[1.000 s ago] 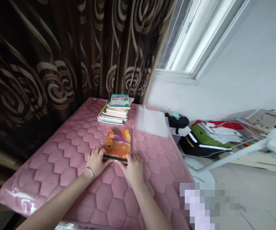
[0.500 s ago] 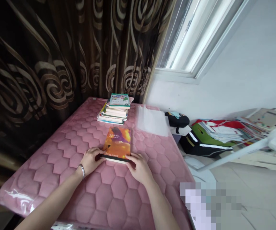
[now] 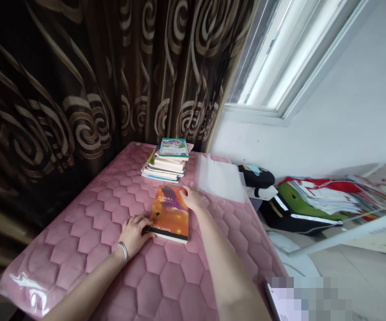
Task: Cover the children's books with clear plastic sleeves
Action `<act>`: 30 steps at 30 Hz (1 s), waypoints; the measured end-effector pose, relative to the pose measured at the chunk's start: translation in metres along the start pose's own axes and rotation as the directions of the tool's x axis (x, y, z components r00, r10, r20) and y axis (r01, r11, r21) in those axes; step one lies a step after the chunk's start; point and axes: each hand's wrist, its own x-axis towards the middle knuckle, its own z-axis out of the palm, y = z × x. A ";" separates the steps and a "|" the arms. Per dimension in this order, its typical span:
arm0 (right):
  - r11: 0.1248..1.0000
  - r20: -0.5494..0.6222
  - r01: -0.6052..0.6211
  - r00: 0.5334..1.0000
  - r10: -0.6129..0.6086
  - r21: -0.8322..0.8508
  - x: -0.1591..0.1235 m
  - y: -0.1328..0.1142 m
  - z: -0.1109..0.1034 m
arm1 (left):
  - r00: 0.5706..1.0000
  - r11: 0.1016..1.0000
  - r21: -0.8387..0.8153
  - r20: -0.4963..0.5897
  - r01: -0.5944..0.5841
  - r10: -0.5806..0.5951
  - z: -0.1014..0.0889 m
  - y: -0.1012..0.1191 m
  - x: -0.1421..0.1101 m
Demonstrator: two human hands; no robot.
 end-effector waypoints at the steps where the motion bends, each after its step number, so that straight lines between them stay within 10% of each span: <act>1: 1.000 0.009 -0.011 1.000 0.011 -0.002 0.004 -0.001 0.000 | 1.000 1.000 -0.006 0.002 0.002 -0.002 -0.001 0.000 0.000; 12: 0.990 0.009 -0.139 0.990 0.139 0.031 -0.053 0.027 -0.015 | 0.925 0.937 -0.048 -0.150 0.346 -0.349 -0.012 -0.030 0.038; 21: 0.939 -0.123 -0.139 0.975 0.186 0.316 -0.125 0.043 -0.001 | 0.966 0.918 -0.326 -0.046 0.228 -0.256 -0.004 -0.036 0.087; 30: 0.913 -0.187 -0.112 0.962 0.199 0.393 -0.134 0.040 0.005 | 0.989 0.792 -0.601 -0.019 0.107 -0.148 -0.004 -0.043 0.046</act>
